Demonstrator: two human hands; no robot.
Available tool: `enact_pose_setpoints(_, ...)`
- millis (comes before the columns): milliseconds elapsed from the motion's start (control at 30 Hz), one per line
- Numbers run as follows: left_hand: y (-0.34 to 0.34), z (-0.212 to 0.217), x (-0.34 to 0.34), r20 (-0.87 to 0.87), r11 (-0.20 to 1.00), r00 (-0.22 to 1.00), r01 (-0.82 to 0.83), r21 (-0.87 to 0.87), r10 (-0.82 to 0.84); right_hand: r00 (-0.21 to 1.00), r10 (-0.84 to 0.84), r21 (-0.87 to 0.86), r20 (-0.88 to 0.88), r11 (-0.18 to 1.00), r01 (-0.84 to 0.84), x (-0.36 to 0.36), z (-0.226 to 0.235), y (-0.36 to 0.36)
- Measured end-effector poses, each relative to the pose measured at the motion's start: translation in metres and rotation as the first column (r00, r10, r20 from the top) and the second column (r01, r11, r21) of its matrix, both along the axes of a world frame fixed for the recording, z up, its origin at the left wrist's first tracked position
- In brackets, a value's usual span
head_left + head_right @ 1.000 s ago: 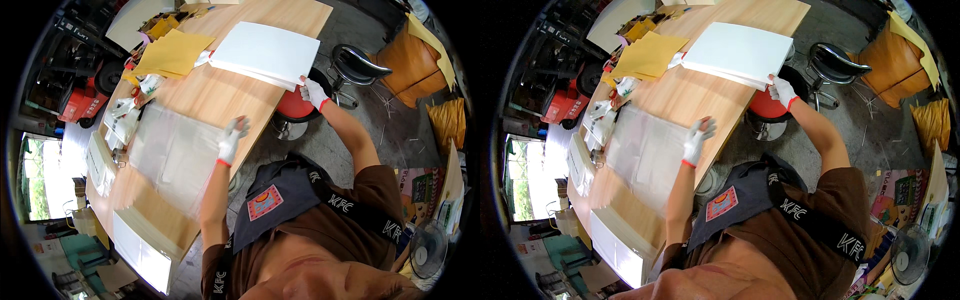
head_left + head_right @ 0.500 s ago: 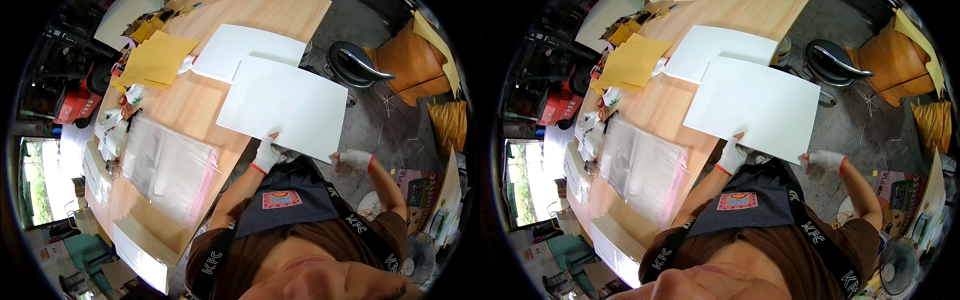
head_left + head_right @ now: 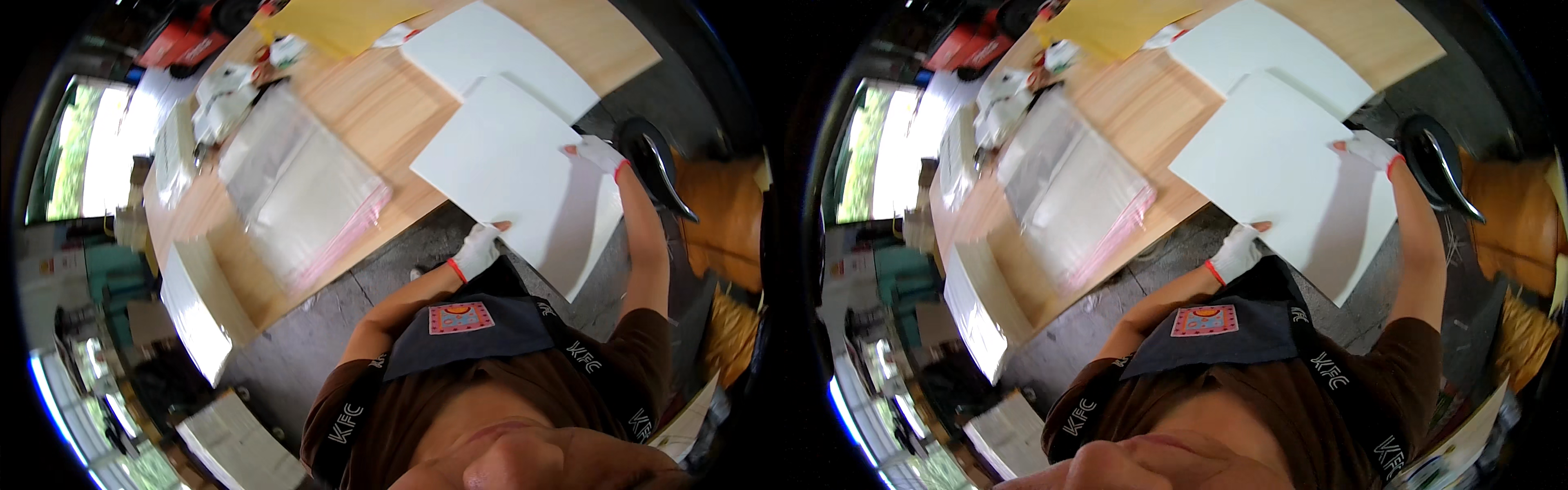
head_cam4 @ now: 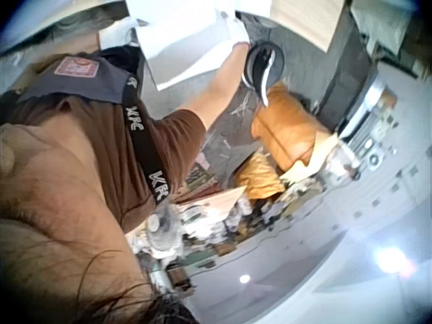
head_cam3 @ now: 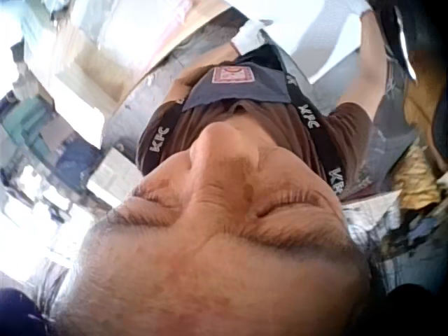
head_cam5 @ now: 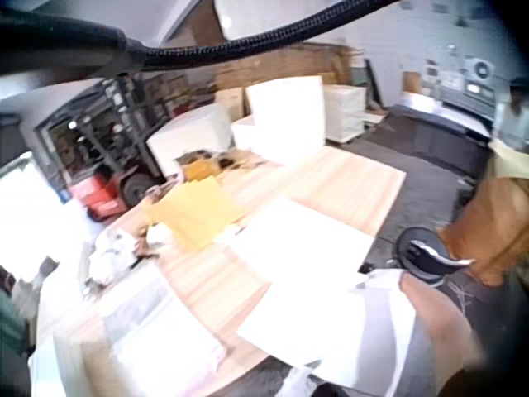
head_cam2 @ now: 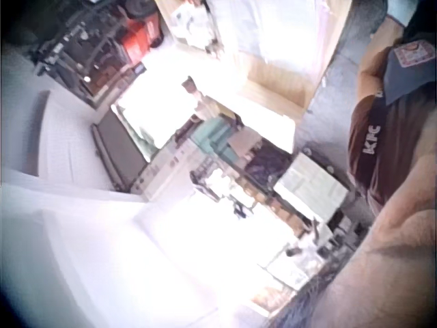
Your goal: The person repeatedly picks up white sheets and inserts them into clear plastic sleeves on a table. They seal the sleeves and place the packaged items aside. The process is repeated for multiple sheets.
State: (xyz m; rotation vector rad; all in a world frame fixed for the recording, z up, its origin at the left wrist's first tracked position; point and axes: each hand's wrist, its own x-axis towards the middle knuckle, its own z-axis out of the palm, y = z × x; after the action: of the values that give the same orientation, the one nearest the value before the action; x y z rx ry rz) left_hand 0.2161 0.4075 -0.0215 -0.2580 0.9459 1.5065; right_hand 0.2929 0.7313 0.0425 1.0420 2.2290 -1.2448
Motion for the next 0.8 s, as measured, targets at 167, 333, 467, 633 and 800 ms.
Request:
enact_pose_setpoints(167, -0.049, 0.033, -0.003, -0.715, 0.811, 0.465, 0.53, -0.247, -0.522, 0.985, 0.032, 0.136, -0.172, 0.991, -0.008, 0.014, -0.013, -0.027)
enact_pose_setpoints(333, -0.116, 0.046, -0.013, -0.859, 0.641, -0.17, 0.599, -0.479, -0.483, 0.957, 0.048, -0.143, -0.286, 0.985, -0.092, -0.003, -0.023, -0.072)
enact_pose_setpoints(467, -0.16, 0.047, -0.03, -0.847, 0.585, -0.38, 0.612, -0.532, -0.373, 0.959, 0.081, -0.223, -0.271, 0.964, -0.144, -0.025, -0.019, -0.128)
enact_pose_setpoints(633, -0.246, 0.056, -0.061, -0.899, 0.79, -0.42, 0.505, -0.348, -0.127, 0.957, 0.114, -0.221, -0.266, 0.959, -0.175, -0.049, -0.03, -0.192)
enact_pose_setpoints(800, -0.331, -0.006, -0.165, -0.598, 0.738, -0.447, -0.266, -0.621, -0.665, 0.919, 0.385, 0.06, -0.086, 0.923, -0.381, -0.085, 0.015, -0.249)
